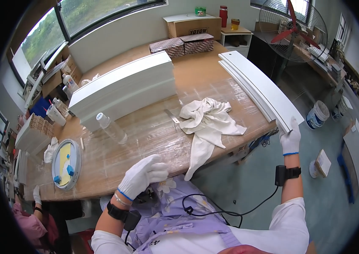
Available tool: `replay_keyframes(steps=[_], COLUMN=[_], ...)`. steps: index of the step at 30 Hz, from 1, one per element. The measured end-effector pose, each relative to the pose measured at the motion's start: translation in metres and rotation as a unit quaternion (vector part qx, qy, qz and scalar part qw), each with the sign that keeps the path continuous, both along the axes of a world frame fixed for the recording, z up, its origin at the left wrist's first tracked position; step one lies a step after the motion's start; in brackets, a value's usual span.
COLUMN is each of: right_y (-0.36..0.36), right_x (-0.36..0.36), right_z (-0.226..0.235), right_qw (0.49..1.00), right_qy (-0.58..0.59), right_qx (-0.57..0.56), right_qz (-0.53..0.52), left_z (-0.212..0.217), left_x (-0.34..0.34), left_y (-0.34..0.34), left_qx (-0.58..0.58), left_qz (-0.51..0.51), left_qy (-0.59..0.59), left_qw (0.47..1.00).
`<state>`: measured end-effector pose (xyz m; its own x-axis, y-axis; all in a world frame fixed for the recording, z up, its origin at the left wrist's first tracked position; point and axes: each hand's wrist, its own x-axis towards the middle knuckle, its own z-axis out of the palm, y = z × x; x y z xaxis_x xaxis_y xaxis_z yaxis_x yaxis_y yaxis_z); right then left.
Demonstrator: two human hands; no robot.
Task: Cleaning, scraping, and prepping white furniture panels at a workbench in a factory.
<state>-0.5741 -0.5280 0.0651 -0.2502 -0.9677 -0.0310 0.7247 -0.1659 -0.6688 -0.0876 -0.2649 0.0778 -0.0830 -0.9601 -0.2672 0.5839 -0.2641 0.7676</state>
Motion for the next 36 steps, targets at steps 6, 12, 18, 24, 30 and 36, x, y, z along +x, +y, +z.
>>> replay_keyframes(steps=[6, 12, 18, 24, 30, 36], right_y=[-0.078, -0.111, -0.127, -0.136, -0.148, -0.133], right_x=[0.010, 0.023, 0.020, -0.002, -0.018, -0.022], right_z=[-0.022, -0.034, -0.043, -0.057, -0.072, -0.058], right_qw=[1.000, 1.000, 0.999, 0.998, 0.942, 0.281], right_qy=[0.005, -0.003, 0.004, 0.012, 0.257, 0.957], right_qx=[0.029, 0.022, 0.032, 0.062, 0.215, 0.041], right_qz=[-0.004, 0.007, 0.016, 0.021, 0.014, 0.063], left_z=[0.000, -0.015, -0.018, -0.014, -0.014, -0.017], left_x=[0.033, 0.053, 0.049, 0.042, 0.039, 0.037], left_y=[0.071, 0.112, 0.114, 0.101, 0.107, 0.103], left_qx=[0.074, 0.091, 0.103, 0.136, 0.139, 0.166], left_qz=[0.195, 0.260, 0.283, 0.276, 0.269, 0.293], left_qy=[-0.076, -0.037, -0.038, -0.080, -0.086, -0.122], left_qw=[0.975, 0.961, 0.953, 0.948, 0.949, 0.934])
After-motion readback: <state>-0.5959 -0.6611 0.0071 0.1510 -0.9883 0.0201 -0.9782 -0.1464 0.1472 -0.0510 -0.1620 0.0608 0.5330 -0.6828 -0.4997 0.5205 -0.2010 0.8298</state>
